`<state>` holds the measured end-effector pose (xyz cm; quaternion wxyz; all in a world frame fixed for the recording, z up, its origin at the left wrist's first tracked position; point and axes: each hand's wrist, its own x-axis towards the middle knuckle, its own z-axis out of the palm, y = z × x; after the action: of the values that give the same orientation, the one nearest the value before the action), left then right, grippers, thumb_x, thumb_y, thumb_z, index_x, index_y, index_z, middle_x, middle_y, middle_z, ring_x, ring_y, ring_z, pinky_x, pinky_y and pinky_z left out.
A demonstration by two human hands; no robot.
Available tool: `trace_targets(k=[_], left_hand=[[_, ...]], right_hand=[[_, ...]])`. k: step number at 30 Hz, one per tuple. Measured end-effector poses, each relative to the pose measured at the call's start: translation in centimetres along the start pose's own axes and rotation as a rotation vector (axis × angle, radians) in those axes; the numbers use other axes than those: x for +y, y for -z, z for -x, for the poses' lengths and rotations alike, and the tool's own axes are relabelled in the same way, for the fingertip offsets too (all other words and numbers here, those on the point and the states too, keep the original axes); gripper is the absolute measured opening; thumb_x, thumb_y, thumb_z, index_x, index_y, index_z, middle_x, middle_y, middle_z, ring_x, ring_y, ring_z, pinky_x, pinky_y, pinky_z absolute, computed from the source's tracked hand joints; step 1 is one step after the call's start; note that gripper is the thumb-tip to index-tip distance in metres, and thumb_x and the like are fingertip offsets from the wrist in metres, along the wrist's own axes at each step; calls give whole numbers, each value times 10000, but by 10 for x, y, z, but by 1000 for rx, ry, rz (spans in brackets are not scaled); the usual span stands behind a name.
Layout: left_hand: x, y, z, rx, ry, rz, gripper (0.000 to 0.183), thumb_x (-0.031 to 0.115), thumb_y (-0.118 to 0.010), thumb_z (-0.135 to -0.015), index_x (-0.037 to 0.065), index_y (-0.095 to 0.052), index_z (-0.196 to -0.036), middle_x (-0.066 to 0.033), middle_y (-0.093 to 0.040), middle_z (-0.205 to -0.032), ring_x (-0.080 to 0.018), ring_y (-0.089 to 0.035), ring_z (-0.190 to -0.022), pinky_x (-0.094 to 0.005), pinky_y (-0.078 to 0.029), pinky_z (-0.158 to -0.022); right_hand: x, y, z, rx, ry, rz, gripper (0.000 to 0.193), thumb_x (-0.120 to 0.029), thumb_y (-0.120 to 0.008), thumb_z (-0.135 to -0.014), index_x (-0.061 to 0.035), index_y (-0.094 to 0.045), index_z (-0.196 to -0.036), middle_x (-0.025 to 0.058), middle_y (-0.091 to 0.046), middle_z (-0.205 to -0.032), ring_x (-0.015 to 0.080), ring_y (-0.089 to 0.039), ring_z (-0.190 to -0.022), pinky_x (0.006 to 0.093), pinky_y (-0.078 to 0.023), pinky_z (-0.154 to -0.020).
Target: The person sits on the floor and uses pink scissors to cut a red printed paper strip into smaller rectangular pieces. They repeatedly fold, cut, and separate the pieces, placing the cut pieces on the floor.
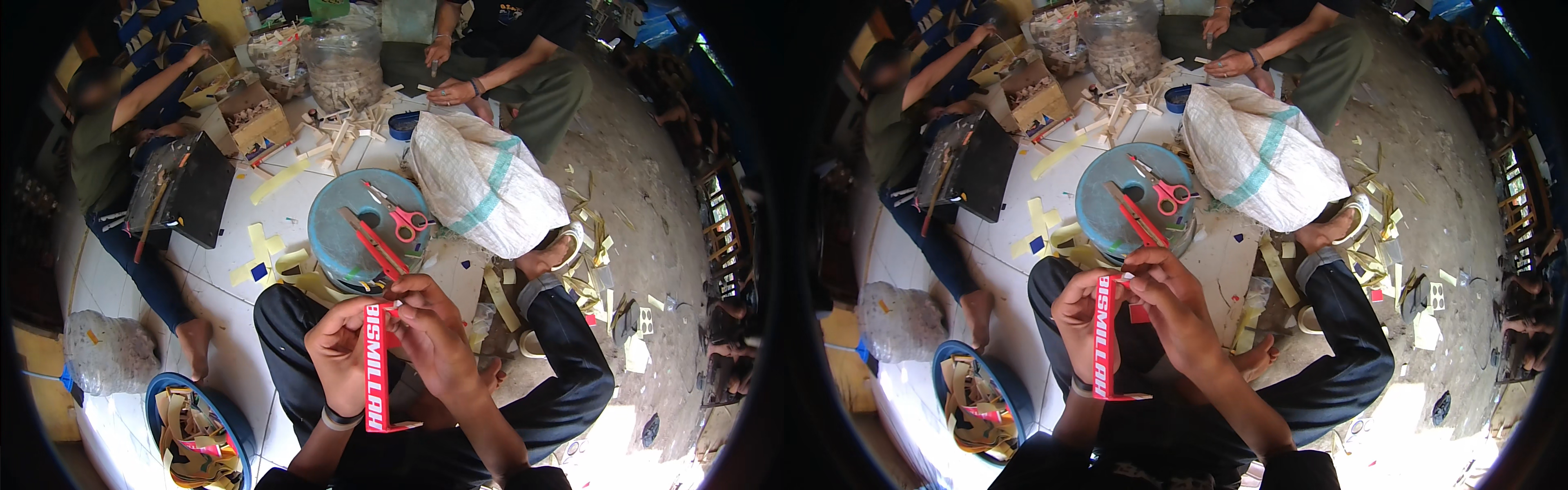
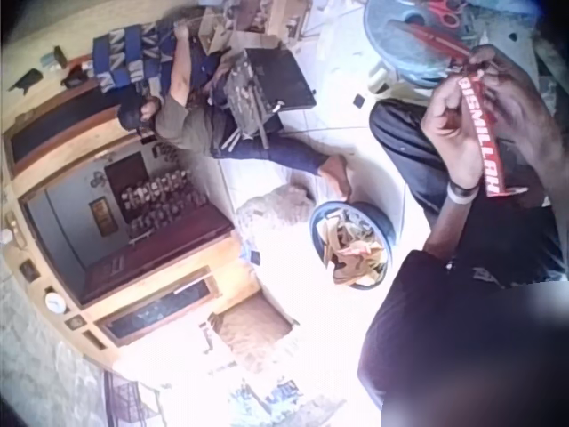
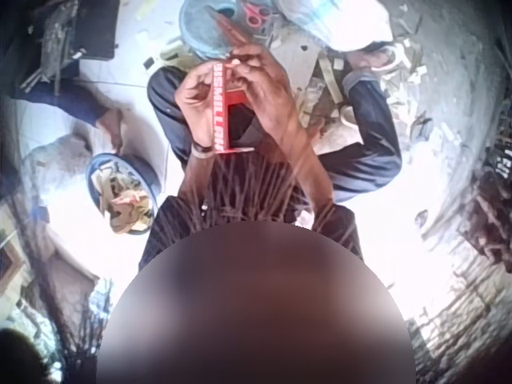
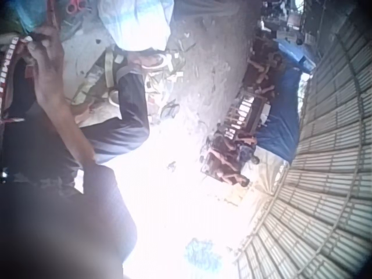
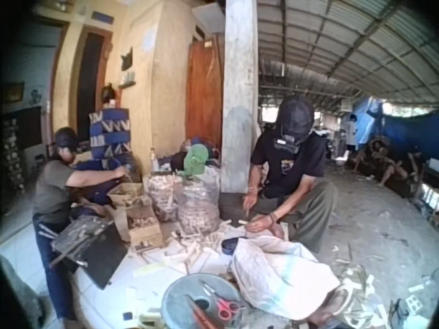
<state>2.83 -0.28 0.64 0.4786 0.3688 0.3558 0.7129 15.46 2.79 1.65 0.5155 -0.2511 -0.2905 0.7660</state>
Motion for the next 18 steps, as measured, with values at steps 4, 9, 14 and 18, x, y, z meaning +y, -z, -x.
trace_targets(k=[4, 9, 14, 18], left_hand=[[-5, 5, -2, 46, 4, 18, 258, -17, -714, -988, -73, -672, -1236, -110, -759, -1100, -155, -730, -967, -294, -580, -899], [-7, 4, -3, 42, -17, -14, 278, 47, -749, -984, -47, -688, -1238, -100, -738, -1131, -181, -724, -1032, -324, -566, -974], [-5, -1, -1, 79, 9, -46, 250, 35, -735, -999, -35, -711, -1238, -82, -746, -1119, -157, -711, -1048, -300, -548, -981], [-6, -2, -2, 86, 74, 61, 277, 58, -748, -999, -27, -710, -1260, -74, -748, -1125, -147, -708, -1048, -288, -544, -973]], right_hand=[[-1, 3, 2, 19, 122, 277, 288, -29, -683, -982, 18, -614, -1258, 106, -666, -1199, 166, -649, -1137, 334, -518, -1010], [0, 4, -1, 40, 333, 473, 224, 87, -727, -954, 53, -666, -1166, 102, -691, -1149, 157, -681, -1099, 303, -546, -985], [-2, 6, 1, 33, 339, 483, 204, 95, -729, -955, 62, -674, -1148, 96, -708, -1117, 151, -700, -1073, 289, -556, -966], [-1, 7, 2, 65, 302, 476, 218, 93, -726, -957, 65, -674, -1167, 95, -712, -1120, 148, -697, -1092, 286, -556, -971]])
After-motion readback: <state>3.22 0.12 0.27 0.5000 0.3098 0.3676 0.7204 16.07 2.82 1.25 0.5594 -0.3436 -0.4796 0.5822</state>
